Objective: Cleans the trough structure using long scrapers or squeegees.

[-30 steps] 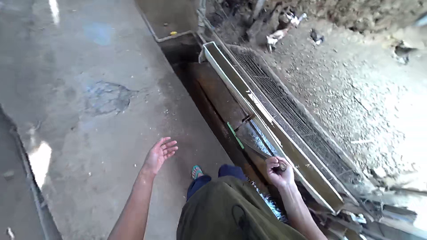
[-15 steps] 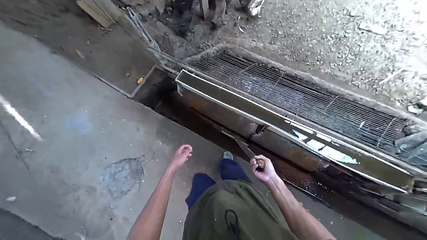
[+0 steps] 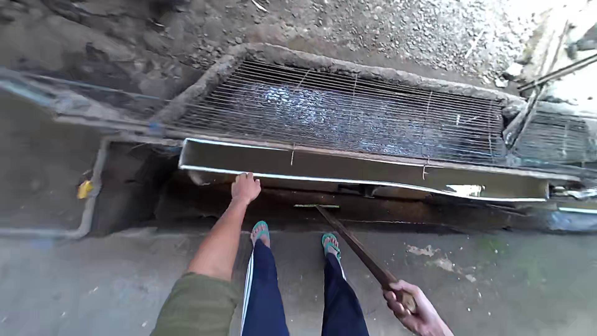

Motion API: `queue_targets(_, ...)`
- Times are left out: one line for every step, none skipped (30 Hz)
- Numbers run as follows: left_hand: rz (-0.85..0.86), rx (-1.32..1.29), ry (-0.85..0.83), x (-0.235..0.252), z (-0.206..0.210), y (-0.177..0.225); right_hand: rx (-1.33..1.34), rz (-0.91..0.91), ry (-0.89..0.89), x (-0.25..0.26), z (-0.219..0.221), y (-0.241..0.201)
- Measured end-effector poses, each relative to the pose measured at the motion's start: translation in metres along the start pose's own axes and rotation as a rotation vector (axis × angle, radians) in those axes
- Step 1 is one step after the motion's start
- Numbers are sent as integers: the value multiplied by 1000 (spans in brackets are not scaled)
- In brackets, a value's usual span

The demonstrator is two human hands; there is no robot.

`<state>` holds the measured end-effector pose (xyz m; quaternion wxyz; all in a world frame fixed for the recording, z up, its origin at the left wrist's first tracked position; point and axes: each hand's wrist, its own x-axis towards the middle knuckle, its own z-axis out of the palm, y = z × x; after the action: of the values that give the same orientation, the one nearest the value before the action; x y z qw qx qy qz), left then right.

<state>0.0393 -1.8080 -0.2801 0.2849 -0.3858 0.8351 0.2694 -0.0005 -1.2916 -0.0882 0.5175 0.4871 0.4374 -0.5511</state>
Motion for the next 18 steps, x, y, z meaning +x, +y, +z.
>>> queue_targets(46,89,27,40,4,1,34,-8,-15,7,7,2)
queue_targets(95,153,55,76,9,0,52,-4,-32,11,11,7)
queue_targets(131,191,75,104,17,-1,73,7,-39,13,13,14)
queue_targets(138,210,83,129,25,-1,82,14,-45,15,14,20)
queue_targets(121,215,75,151,32,1,66,13,-41,18,15,25)
queue_targets(83,214,33,167,39,3,40,12,-38,20,14,30)
queue_targets(39,232,-15,179,43,4,8,3,-37,22,12,34)
queue_targets(5,262,-53,187,46,7,-14,-12,-27,23,10,39)
queue_targets(-19,271,-82,193,48,9,-26,-25,-14,22,7,45)
queue_targets(-29,265,-91,196,47,9,-28,-30,-10,22,4,51)
queue_targets(-14,264,-61,197,43,7,-29,-34,-18,23,0,55)
queue_targets(20,273,-22,194,37,4,-32,-38,-26,25,-3,59)
queue_targets(63,288,1,189,31,0,-38,-38,-21,25,-5,62)
queue_targets(106,302,16,183,24,-5,-46,-36,-10,24,-7,66)
queue_targets(142,316,37,177,17,-14,-53,-29,-3,25,-11,70)
queue_targets(156,337,56,168,7,-25,-60,-21,-8,26,-16,74)
queue_targets(151,354,72,158,-4,-38,-72,-16,-23,28,-20,77)
queue_targets(147,362,87,147,-15,-51,-74,-18,-36,28,-24,80)
